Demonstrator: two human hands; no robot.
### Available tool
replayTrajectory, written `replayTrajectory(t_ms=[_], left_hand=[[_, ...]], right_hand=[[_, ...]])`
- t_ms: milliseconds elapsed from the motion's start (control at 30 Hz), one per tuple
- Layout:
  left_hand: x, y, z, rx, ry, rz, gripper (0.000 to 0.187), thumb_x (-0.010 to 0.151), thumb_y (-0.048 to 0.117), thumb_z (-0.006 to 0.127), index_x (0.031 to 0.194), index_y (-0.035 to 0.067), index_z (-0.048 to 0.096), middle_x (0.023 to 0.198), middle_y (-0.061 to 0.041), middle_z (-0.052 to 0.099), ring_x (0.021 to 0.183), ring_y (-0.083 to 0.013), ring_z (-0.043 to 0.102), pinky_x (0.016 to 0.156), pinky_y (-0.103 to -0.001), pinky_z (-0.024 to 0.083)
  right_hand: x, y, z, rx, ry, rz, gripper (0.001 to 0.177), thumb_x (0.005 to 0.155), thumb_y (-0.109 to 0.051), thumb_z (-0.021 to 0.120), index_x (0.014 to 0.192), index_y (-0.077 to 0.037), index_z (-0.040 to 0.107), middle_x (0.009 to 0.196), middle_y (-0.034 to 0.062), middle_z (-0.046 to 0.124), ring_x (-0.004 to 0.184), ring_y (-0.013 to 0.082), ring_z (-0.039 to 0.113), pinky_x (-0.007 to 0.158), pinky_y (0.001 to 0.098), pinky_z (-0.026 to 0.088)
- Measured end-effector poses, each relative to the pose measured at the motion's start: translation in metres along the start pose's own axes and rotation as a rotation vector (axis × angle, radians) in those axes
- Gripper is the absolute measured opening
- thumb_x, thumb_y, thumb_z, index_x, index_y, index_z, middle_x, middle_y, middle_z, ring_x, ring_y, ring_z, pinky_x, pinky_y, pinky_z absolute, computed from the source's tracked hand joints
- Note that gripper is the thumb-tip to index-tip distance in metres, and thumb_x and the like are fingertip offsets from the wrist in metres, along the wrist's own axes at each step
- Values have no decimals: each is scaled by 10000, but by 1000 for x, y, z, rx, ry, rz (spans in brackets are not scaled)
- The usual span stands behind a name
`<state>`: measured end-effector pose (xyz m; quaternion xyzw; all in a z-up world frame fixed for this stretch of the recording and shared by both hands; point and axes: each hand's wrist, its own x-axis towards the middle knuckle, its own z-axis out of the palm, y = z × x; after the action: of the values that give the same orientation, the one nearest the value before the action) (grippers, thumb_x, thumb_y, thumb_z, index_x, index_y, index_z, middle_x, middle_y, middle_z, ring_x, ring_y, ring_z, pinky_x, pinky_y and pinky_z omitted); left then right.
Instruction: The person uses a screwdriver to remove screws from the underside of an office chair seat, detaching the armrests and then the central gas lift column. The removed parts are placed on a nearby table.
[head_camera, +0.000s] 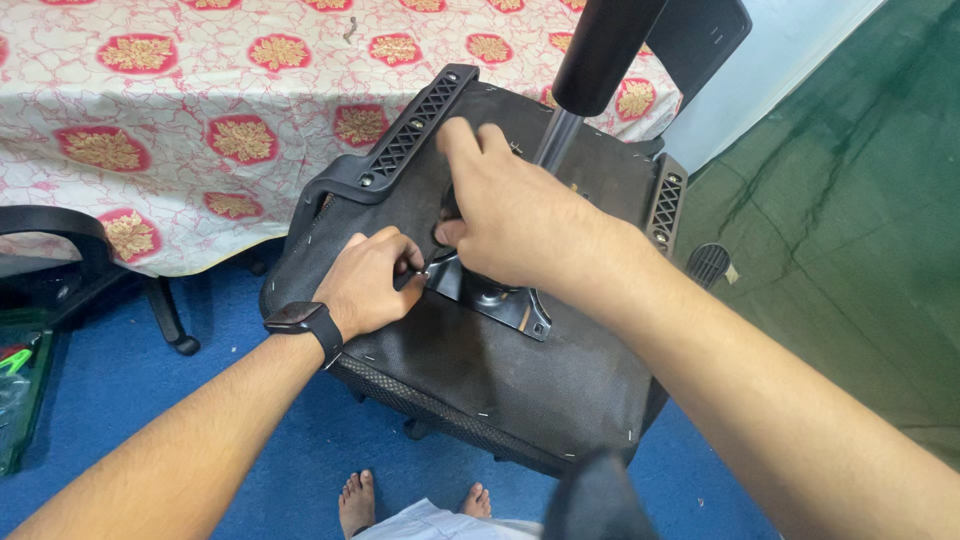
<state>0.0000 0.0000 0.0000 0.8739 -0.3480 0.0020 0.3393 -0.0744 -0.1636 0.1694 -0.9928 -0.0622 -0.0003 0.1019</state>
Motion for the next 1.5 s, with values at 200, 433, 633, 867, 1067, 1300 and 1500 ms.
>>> replayTrajectory(t_ms=[200, 433, 633, 867, 1067, 1300, 1500], left_hand=[[-1, 2, -1, -14, 27, 23, 163, 751, 198, 759, 862, 88, 717, 835, -55, 656, 806, -229, 650, 817, -370, 452], [-1, 1, 0, -22, 37, 23, 169, 761, 209, 777, 868, 90, 723, 841, -59, 661, 815, -236, 642, 816, -374, 456], [-1, 1, 0, -28, 42, 9, 170, 762, 213, 774, 875, 93, 734, 844, -57, 663, 805, -226, 647, 814, -370, 461], [-1, 3, -1, -29, 43, 11, 203, 755, 224, 793, 882, 82, 724, 843, -67, 663, 808, -236, 643, 807, -383, 462], [-2, 3, -1, -25, 52, 48, 194, 758, 215, 780, 887, 83, 723, 854, -69, 662, 808, -249, 645, 801, -391, 464], [-2, 1, 1, -12, 75, 78, 191, 770, 220, 777, 884, 78, 717, 851, -77, 650, 805, -259, 643, 791, -399, 461], [-1, 1, 3, -9, 76, 40, 192, 763, 221, 785, 878, 81, 720, 827, -74, 661, 785, -258, 649, 799, -393, 468]], right_hand=[[-2, 0, -10, 40, -13, -199, 314, 863, -108, 690, 1147, -59, 566, 1155, 218, 627, 1081, 427, 660, 871, 502, 538], [-6, -8, -9, -83, -61, 111, 449, 1030, -403, 625, 1224, -24, 484, 1068, 252, 646, 1061, 458, 668, 878, 519, 555], [-7, -4, -11, 138, 10, -196, 451, 872, -216, 652, 1250, -22, 500, 1147, 291, 596, 971, 472, 684, 798, 505, 579], [-7, 2, -12, 34, -8, -223, 301, 971, -301, 656, 1129, -58, 572, 1035, 230, 686, 1030, 439, 691, 830, 520, 545], [-7, 3, 1, 25, 56, -81, 507, 948, -393, 656, 1233, -8, 489, 1082, 297, 662, 955, 482, 689, 774, 544, 566], [-6, 6, -12, 55, 40, -101, 343, 981, -368, 614, 1113, -58, 548, 988, 230, 740, 953, 483, 696, 808, 571, 539], [-4, 4, -12, 194, 80, -190, 571, 878, -303, 727, 1316, -47, 464, 1145, 286, 597, 1010, 489, 638, 821, 550, 500]])
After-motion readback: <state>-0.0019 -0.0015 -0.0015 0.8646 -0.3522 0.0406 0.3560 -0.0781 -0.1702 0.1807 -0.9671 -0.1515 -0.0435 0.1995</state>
